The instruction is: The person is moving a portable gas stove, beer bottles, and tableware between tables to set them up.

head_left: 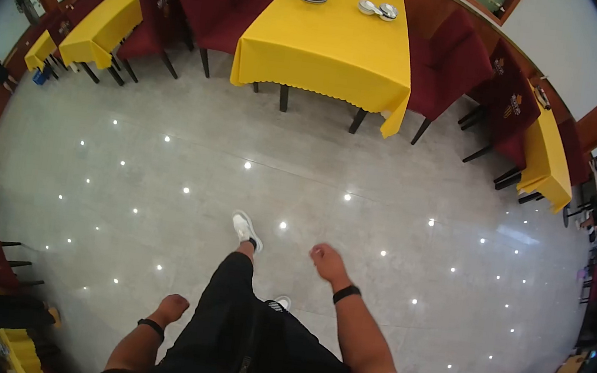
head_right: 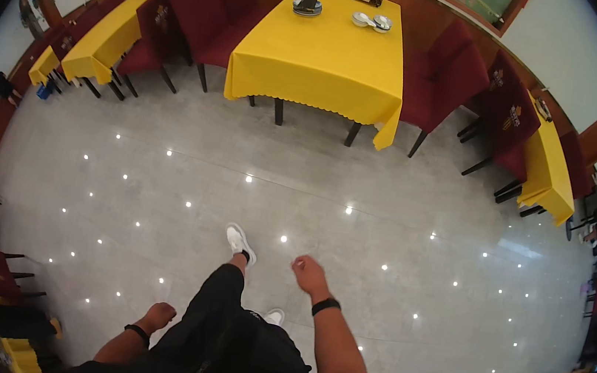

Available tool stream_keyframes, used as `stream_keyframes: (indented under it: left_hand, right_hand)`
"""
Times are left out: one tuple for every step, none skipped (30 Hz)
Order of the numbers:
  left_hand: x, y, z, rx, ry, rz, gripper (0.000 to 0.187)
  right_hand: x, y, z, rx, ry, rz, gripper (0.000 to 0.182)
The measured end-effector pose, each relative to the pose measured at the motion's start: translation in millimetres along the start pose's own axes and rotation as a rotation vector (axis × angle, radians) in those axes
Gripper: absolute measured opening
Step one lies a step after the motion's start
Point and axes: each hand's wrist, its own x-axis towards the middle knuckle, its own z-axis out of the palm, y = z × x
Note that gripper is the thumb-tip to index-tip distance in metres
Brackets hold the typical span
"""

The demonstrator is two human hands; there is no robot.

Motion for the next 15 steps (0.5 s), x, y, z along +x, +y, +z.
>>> stream_keyframes:
  left_hand:
    - [12.9,-13.6,3.8,0.277,-0.123,0.131,0.020]
    - [24.3,-24.6,5.7,0.263,-0.119,0.142,0.020]
    - [38.8,-35.0,7.8,0.235,-0.155,0.112,0.017]
    - [61.7,-43.4,1.8,0.211,-0.189,0.083,0.015]
    - [90.8,-51.3,-12.9,0.212,-0.181,0.098,0.015]
    - [119.6,-59.3,-28.1,0.199,-0.117,0.112,0.014]
    - [145.4,-66.5,-44.5,0.185,-0.062,0.125,0.013]
    - [177.8,-76.9,-63.4,0.105,0.090,0.089,0.013]
    - [209.3,-72.5,-101.7,-0.359,0.205,-0.110,0.015]
    - [229.4,-32.9,-181.8,-0.713,0.326,-0.257,0.017]
    - [253.3,-4.2,-251.5,-0.896,0.430,-0.247,0.020]
    - [271.8,17.7,-313.2,-1.079,0.528,-0.229,0.022]
    - [281.6,33.9,-377.5,-1.127,0.519,-0.062,0.025]
    - [280.1,56.3,-443.6,-1.179,0.529,0.119,0.022]
    - [269.4,79.4,-503.0,-1.155,0.555,0.436,0.022]
  right_hand:
    - [-10.4,-1.0,-0.2,-0.073,-0.044,-0.011,0.027]
    - [-17.3,18.8,6.3,-0.155,-0.115,-0.036,0.029]
    - [-31.3,36.9,7.1,-0.284,-0.164,-0.080,0.031]
    - [-42.0,97.8,21.2,-0.480,-0.306,-0.145,0.037]
    - [-62.9,126.4,14.7,-0.538,-0.420,-0.143,0.038]
    - [-80.2,103.1,-14.7,-0.548,-0.577,0.049,0.039]
    - [-98.5,145.3,-18.0,-0.661,-0.773,0.191,0.039]
    - [-121.0,148.2,-30.5,-0.633,-0.664,0.415,0.038]
    - [-127.3,123.7,-57.8,-0.664,-0.722,0.418,0.034]
    - [-129.2,99.4,-77.1,-0.591,-0.696,0.513,0.033]
    - [-120.0,89.0,-91.0,-0.515,-0.658,0.599,0.032]
    - [-121.4,156.6,-73.3,-0.605,-0.621,0.543,0.029]
    - [-122.9,224.3,-56.5,-0.696,-0.582,0.491,0.027]
    - [-90.9,177.8,-74.5,-0.728,-0.508,0.436,0.020]
    - [-58.1,129.6,-93.1,-0.762,-0.434,0.381,0.015]
